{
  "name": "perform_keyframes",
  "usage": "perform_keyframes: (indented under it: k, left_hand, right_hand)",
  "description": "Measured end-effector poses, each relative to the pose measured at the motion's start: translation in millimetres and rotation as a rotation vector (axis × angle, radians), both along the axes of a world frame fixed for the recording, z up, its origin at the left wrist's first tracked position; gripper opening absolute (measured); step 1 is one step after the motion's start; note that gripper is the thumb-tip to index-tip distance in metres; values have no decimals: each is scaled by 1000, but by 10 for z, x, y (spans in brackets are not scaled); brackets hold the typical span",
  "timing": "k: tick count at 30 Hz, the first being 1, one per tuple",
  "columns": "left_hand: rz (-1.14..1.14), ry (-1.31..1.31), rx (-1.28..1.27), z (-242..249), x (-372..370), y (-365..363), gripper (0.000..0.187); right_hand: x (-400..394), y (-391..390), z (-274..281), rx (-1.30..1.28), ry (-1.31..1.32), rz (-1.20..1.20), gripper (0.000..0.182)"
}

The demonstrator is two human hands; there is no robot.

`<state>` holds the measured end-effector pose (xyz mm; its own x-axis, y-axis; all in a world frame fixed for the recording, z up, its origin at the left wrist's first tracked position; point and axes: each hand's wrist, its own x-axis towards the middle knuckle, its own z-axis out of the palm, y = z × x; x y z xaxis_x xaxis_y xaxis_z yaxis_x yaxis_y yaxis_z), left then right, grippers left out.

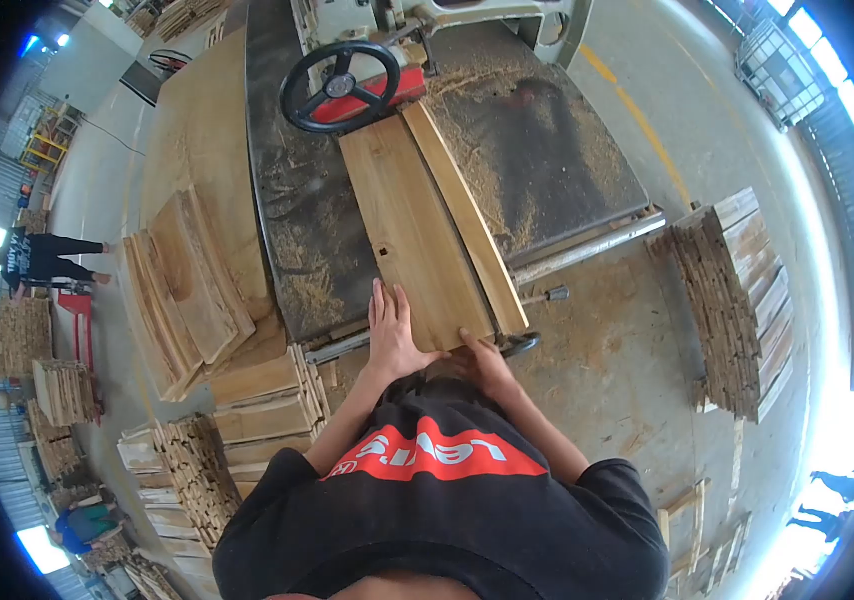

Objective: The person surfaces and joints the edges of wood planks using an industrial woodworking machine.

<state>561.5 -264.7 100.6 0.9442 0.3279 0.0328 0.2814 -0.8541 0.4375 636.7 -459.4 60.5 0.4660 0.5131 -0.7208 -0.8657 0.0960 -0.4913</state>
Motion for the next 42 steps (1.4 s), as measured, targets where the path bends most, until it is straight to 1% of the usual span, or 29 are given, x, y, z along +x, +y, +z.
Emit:
perform_keyframes:
  k: [1,2,5,6,9,10,13,15,17,18,20,21,24,27,28,31,33,36,39,41,42]
  left_hand:
    - [2,10,2,15,38,60,146]
    - [7,23,2,24,68,120,147]
    - [20,77,2,126,255,324,149]
    - [25,78,12,114,325,416,150]
    - [41,102,32,59,557,713,152]
    - [42,123,34,55,641,806,153]
    - [34,170,86,5,814,1033,155]
    - [34,152,124,-34,905,1162,155]
    - [27,131,93,-13,966,1274,154]
    - [21,119,82,-3,995,1364,153]
    - [11,38,96,-110,1043,1562,146]
    - [4,-4,100,-141,1069,1638,142]
    - [-4,-158,-29,-251,1034,1947,122]
    - [149,-221,-3,-457,1017,2300,107]
    - [187,-196,3,-398,997,2437,97]
    - [304,-126,187,-324,1069,2935,95]
    - [342,-56,186,-266,1216,3311,95]
    - [364,39,209,-95,1559,3824,97]
    - [365,83,235,-79,1780,4151,104]
    - [378,47,209,-93,1910,4332,107]
    - [414,23,188,-150,1951,4384,114]
  right_hand:
    - [21,53,87,-131,-37,102,49]
    - [11,117,-13,-207,-219,133,61]
    - [247,241,-342,-369,-302,247,60]
    - [299,372,-177,-377,-276,183,56]
    - [536,694,-154,-289,-196,72,49]
    - [587,848,-33,-263,-155,-27,43]
    - [692,1128,-24,-287,-171,-137,38]
    - [779,1277,-39,-302,-192,-176,35]
    - [849,1427,-110,-308,-214,-200,35]
    - [901,1502,-60,-308,-197,-200,35]
    - [1056,1649,-206,-267,-188,-229,36]
    - [1101,1725,-189,-250,-185,-246,36]
    - [1242,1894,-114,-278,-212,-236,35]
    - [1409,2058,-117,-277,-193,-250,37]
    - [1462,2105,-113,-276,-181,-239,36]
    - [1604,2301,-102,-246,-156,-246,35]
    - [1692,2438,-96,-227,-158,-286,33]
    - [2007,2471,-302,-77,-40,-184,31]
    - [2054,2552,-83,-96,-84,-97,30]
    - [2030,2484,-122,-41,-191,-4,28]
    - [2002,2399,-145,-15,-252,42,27]
